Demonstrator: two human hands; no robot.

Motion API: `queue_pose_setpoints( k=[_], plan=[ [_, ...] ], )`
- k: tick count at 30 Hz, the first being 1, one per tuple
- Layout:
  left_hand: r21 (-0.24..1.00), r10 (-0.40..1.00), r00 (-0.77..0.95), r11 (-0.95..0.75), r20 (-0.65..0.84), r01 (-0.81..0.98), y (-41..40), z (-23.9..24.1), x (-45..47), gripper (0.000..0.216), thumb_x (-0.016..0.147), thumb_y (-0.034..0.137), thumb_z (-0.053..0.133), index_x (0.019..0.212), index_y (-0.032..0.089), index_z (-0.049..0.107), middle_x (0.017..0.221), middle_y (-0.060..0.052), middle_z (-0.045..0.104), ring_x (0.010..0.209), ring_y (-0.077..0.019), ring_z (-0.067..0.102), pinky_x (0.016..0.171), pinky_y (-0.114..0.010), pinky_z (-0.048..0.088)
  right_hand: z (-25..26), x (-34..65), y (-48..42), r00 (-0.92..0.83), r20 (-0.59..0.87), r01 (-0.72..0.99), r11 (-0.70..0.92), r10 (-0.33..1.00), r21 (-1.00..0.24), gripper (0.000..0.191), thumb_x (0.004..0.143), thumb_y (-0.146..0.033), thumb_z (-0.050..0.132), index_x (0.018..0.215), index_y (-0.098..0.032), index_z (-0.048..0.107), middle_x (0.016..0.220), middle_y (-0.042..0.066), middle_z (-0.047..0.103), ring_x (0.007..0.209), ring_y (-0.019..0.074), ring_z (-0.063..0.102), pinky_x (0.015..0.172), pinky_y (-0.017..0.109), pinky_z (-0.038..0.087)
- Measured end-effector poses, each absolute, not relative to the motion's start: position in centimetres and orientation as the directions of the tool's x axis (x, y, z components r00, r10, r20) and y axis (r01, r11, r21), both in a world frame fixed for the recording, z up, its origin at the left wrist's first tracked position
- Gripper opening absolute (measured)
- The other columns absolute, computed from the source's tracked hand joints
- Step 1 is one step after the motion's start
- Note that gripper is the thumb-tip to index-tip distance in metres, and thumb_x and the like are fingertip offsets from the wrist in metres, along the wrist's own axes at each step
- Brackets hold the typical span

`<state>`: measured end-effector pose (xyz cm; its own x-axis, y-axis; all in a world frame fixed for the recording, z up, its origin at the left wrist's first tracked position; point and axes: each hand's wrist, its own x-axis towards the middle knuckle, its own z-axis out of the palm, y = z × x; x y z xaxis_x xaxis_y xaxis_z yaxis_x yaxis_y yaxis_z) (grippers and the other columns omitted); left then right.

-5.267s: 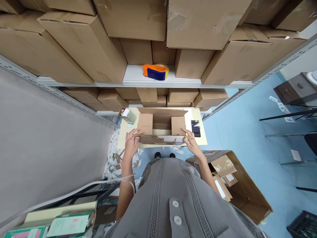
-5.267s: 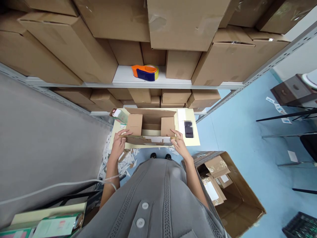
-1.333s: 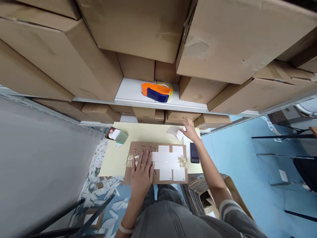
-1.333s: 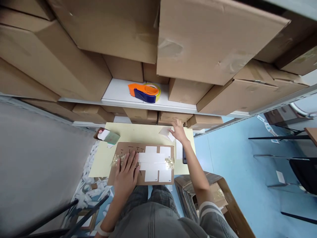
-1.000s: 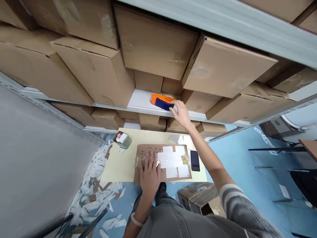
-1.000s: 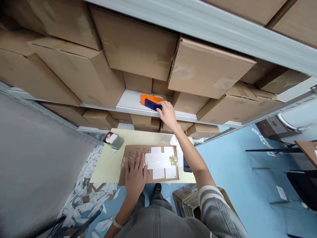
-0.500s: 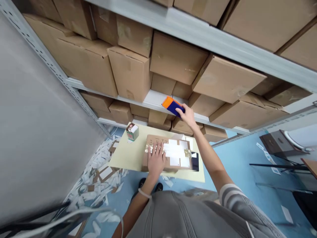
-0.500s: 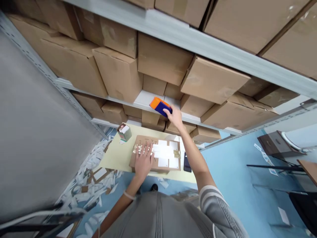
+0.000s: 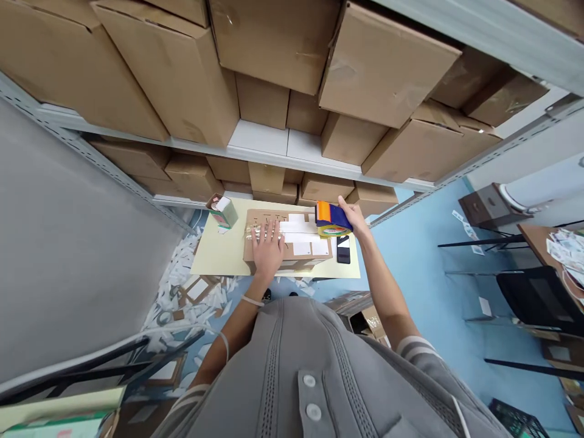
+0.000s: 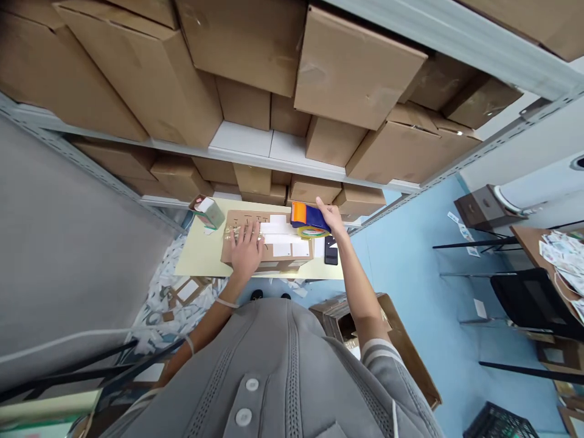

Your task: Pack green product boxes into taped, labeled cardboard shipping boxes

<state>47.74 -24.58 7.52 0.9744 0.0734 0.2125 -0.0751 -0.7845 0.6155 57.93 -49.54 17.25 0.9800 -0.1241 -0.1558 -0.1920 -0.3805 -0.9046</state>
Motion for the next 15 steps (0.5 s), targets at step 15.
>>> queue_pose_setpoints(
  k=[15],
  plan=[
    [0.908,-0.208,0.956,0.323,-0.205,0.265,-28.4,11.6,52.1,0.046,0.095,0.051,0.046,0.114,0.012,0.063,0.106,-0.016,0.071,0.095,-0.0211,0.069,0.093,-0.040,0.053,16.3,58.5,-49.0,0.999,-0.027,0.003,-0.579,0.043,-0.815,0.067,0.074,-0.081,0.047,0.049,-0.024,0.021,0.049,-0.006,0.021,0.050,0.0075,0.019,0.048,0.026,0.018]
  ],
)
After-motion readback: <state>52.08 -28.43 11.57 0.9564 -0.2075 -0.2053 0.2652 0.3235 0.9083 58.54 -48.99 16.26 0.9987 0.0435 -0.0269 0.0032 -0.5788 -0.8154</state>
